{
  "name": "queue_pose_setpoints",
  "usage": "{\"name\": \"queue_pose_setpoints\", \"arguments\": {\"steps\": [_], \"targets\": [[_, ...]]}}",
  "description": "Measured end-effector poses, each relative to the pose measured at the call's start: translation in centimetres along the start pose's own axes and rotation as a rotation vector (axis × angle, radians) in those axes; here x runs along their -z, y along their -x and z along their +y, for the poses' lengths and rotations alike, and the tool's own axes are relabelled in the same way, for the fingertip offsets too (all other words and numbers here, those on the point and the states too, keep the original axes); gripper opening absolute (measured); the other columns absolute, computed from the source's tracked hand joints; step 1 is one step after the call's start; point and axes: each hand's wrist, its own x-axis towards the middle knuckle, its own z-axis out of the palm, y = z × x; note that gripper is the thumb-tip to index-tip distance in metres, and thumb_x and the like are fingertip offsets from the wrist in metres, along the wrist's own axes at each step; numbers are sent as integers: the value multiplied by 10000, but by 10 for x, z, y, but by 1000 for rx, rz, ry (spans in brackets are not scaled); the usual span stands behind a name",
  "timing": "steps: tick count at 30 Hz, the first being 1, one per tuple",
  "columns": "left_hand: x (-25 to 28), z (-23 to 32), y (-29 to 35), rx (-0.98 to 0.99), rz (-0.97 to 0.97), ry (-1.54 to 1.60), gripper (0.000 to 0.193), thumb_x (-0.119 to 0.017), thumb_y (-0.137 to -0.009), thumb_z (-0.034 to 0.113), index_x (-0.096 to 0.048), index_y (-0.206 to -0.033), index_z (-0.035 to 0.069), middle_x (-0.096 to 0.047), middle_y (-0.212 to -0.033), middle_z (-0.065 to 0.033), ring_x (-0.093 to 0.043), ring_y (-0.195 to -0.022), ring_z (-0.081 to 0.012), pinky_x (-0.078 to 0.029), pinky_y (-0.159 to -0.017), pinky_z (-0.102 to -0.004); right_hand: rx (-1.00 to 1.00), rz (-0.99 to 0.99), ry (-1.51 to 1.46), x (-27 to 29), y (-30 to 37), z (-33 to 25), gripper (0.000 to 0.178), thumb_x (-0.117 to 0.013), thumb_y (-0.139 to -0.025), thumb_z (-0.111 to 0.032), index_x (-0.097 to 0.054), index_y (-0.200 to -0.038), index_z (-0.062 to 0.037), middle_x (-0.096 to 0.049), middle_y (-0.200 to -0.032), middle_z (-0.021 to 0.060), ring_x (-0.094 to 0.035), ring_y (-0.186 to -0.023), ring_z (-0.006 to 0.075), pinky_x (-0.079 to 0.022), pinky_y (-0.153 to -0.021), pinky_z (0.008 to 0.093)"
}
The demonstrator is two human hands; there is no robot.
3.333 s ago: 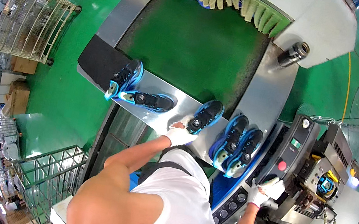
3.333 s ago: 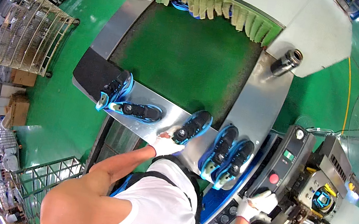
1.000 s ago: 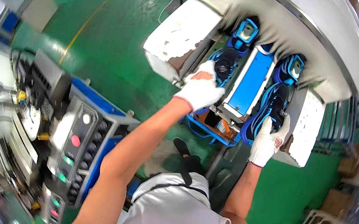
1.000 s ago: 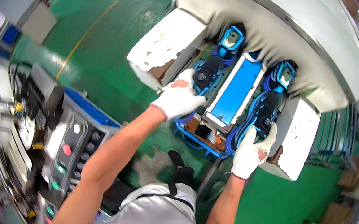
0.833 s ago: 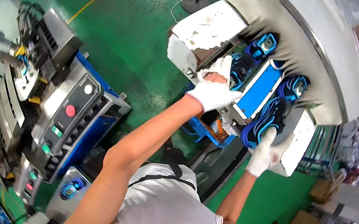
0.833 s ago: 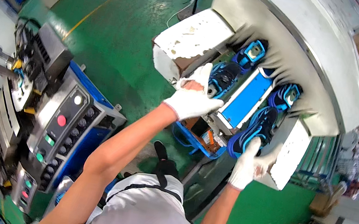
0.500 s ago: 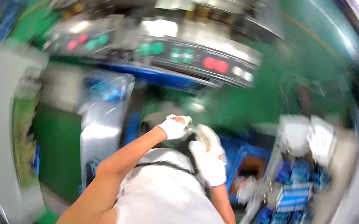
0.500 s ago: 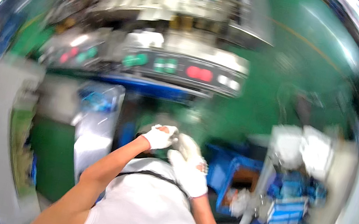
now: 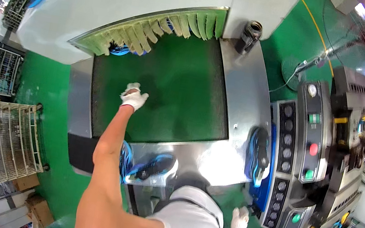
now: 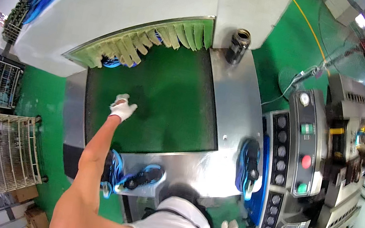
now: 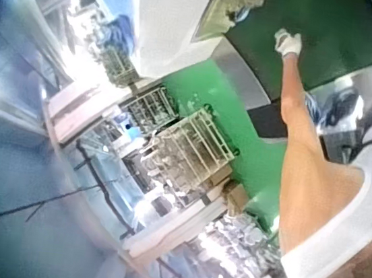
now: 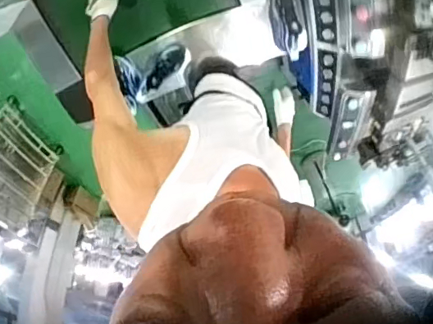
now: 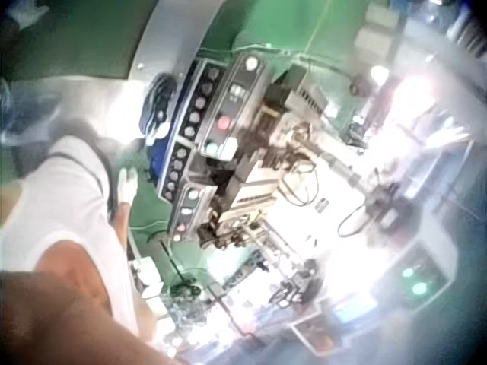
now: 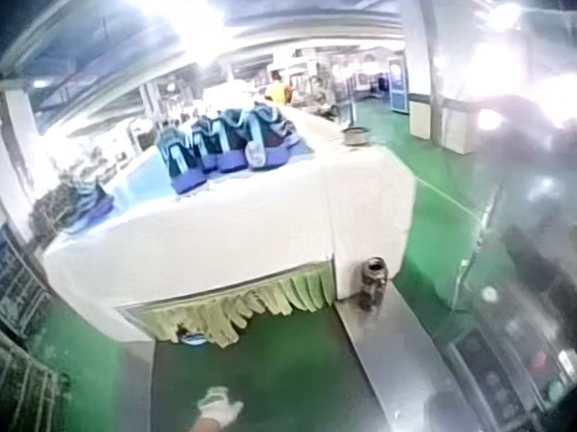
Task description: The person takes blue and black sneakers from a rack, places them into a shaping machine, removes them after processing, and puts them onto a conveyor belt by hand.
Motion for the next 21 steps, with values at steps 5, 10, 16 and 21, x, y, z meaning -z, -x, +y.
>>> {"name": "queue_pose_setpoints", "arguments": {"steps": [5, 10, 16, 21], "targets": [[47, -17, -159, 72, 455, 282, 804, -660, -897, 429, -369, -1522, 14, -438, -1515, -251, -468, -1369, -436, -419, -1111, -485, -211, -98, 134, 24, 1, 31, 616, -707, -841, -383, -643, -1282, 41, -722, -1164, 192, -699, -1048, 285, -549, -895, 375], [74, -42, -272, 45, 195, 268, 718, -646, -918, 445, -450, -1448, 2, -572, -1373, -303, -527, -1312, -422, -440, -1074, -473, -515, -144, 136, 52, 5, -31, 480, -703, -850, -339, -697, -1180, 9, -748, -1098, 158, -716, -990, 279, -557, -864, 377], [22, -50, -214, -119, 642, 307, 568, -612, -971, 486, -644, -1240, -14, -584, -1337, -300, -556, -1218, -468, -451, -1030, -523, -21, -120, -136, 22, -41, -76, 594, -727, -897, -216, -519, -1361, 92, -637, -1327, 251, -625, -1255, 325, -480, -1077, 388], [32, -1, -103, -125, 621, 866, 270, -748, -908, 237, -666, -858, -16, -670, -818, -182, -637, -755, -328, -504, -734, -443, 409, -293, -106, -14, -47, -179, 607, -727, -904, -232, -513, -1385, 68, -611, -1364, 260, -589, -1297, 346, -450, -1105, 392]]}}
